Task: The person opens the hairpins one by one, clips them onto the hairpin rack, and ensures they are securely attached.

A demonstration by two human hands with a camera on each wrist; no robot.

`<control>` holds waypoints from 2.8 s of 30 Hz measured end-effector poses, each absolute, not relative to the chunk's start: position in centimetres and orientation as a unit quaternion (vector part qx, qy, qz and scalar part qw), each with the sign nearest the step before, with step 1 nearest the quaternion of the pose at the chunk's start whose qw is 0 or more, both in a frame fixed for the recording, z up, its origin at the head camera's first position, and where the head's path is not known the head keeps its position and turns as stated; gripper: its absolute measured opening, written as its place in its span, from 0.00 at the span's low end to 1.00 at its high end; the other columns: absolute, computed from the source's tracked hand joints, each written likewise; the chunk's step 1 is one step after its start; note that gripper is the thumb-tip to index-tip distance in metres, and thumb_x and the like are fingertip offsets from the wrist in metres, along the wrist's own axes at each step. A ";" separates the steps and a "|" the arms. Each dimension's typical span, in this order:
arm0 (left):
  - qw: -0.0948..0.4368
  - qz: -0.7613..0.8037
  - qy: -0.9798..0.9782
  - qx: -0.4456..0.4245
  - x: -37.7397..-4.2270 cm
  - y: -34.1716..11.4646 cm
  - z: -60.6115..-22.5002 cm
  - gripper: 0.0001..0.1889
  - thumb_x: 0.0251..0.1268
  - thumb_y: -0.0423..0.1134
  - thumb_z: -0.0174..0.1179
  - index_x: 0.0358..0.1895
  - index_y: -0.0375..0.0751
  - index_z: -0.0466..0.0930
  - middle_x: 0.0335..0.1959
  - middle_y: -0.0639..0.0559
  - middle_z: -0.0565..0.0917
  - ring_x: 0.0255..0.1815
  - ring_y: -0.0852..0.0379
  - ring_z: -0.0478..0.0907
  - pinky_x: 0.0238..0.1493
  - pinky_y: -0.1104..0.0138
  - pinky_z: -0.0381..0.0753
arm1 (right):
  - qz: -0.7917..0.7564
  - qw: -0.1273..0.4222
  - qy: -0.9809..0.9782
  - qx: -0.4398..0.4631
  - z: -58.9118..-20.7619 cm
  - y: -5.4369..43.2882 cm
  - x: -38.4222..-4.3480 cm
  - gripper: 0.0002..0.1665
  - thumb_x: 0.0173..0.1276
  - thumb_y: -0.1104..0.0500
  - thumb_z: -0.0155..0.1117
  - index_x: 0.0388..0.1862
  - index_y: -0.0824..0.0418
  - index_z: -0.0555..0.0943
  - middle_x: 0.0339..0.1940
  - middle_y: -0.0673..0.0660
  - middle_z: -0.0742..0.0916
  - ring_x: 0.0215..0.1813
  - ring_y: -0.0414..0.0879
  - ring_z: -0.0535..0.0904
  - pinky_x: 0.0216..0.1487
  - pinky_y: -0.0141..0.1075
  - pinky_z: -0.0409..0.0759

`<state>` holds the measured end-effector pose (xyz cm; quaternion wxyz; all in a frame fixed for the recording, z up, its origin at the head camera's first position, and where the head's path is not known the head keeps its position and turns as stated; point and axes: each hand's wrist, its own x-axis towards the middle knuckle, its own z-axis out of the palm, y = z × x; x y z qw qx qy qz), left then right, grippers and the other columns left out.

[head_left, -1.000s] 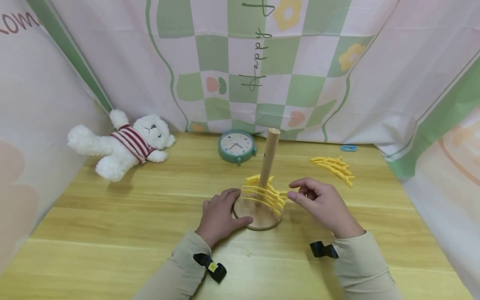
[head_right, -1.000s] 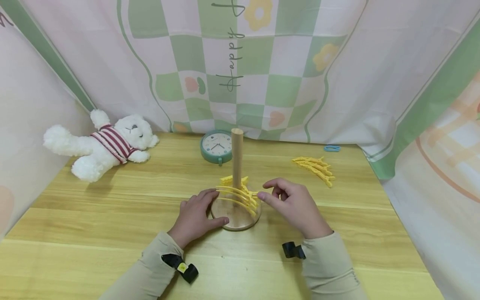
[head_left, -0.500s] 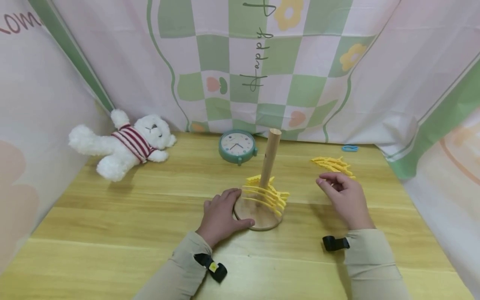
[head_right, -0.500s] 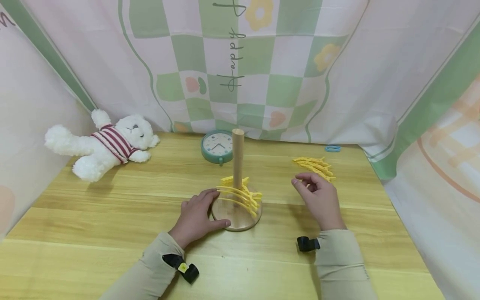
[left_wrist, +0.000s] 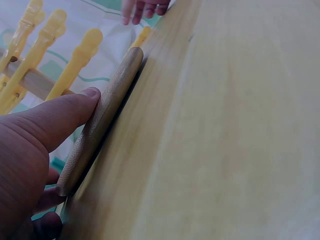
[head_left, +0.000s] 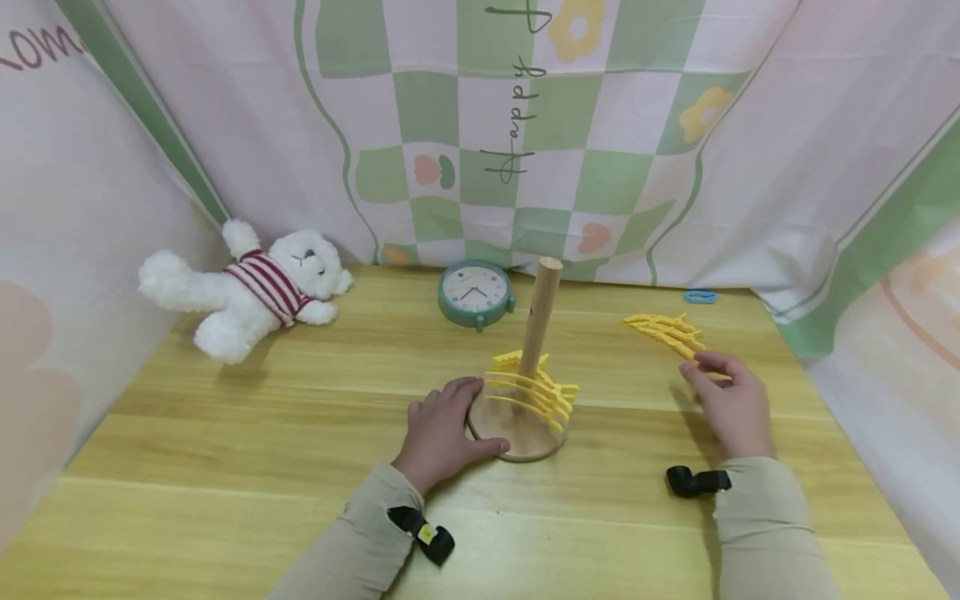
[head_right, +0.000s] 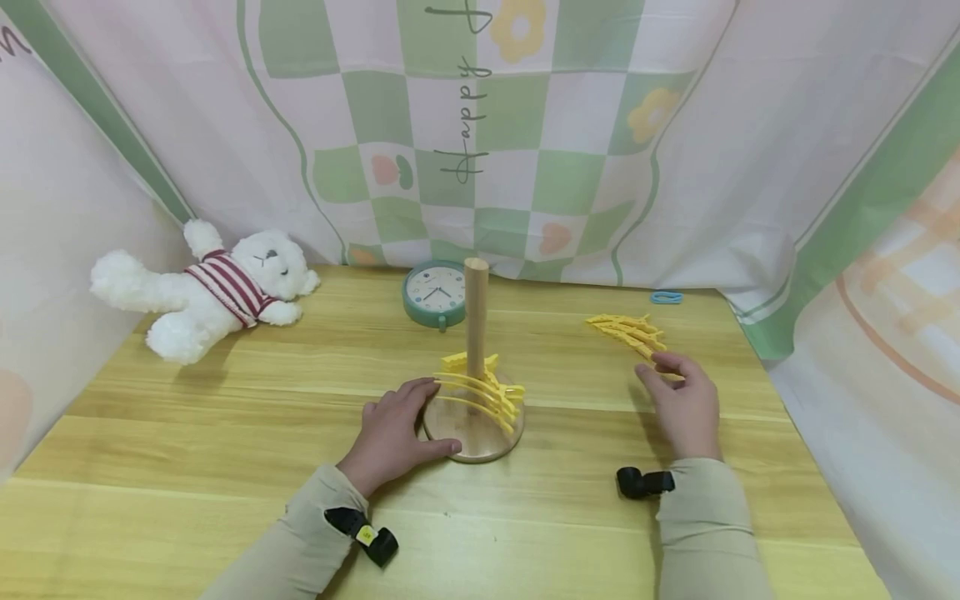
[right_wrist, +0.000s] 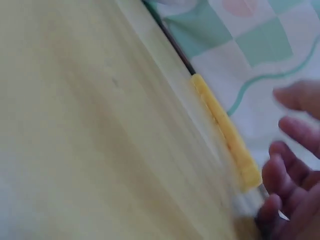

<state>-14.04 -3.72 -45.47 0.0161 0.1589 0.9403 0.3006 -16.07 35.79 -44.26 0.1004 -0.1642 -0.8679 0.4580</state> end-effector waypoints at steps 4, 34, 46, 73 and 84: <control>0.017 0.299 0.941 0.157 -14.0 -3.8 -45.5 0.49 0.50 0.67 0.71 0.73 0.46 0.68 0.72 0.52 0.70 0.63 0.45 0.72 0.54 0.50 0.63 | 0.446 0.093 -0.869 -0.192 -44.9 37.1 -16.4 0.40 0.70 0.38 0.64 0.71 0.62 0.72 0.54 0.52 0.80 0.36 0.33 0.78 0.31 0.30 0.77; 0.020 0.291 0.944 0.152 -14.3 -3.8 -45.6 0.50 0.49 0.69 0.70 0.74 0.46 0.68 0.73 0.53 0.70 0.63 0.46 0.72 0.55 0.50 0.63 | 0.328 0.007 -0.942 -0.075 -44.4 38.7 -17.7 0.45 0.71 0.40 0.63 0.70 0.74 0.68 0.65 0.79 0.73 0.65 0.77 0.66 0.61 0.68 0.62; 0.018 0.293 0.943 0.156 -14.3 -3.8 -45.9 0.50 0.49 0.70 0.69 0.74 0.47 0.68 0.73 0.53 0.70 0.63 0.45 0.72 0.55 0.49 0.63 | 0.450 0.065 -0.887 -0.086 -44.2 38.6 -16.2 0.30 0.67 0.48 0.72 0.61 0.63 0.78 0.34 0.32 0.83 0.31 0.35 0.81 0.29 0.31 0.78; 0.019 0.296 0.942 0.157 -14.2 -3.8 -45.8 0.50 0.49 0.69 0.70 0.74 0.46 0.68 0.73 0.52 0.70 0.63 0.45 0.72 0.54 0.50 0.63 | 0.479 0.107 -0.870 0.048 -36.9 32.4 -13.7 0.12 0.57 0.67 0.78 0.40 0.66 0.86 0.26 0.46 0.85 0.24 0.38 0.74 0.24 0.29 0.73; 0.022 0.296 0.942 0.155 -14.3 -3.8 -45.9 0.50 0.50 0.70 0.69 0.74 0.47 0.67 0.73 0.53 0.70 0.64 0.46 0.71 0.55 0.50 0.63 | 0.488 0.122 -0.858 0.107 -35.5 30.5 -12.8 0.13 0.52 0.75 0.78 0.37 0.68 0.86 0.26 0.50 0.84 0.22 0.40 0.71 0.20 0.31 0.71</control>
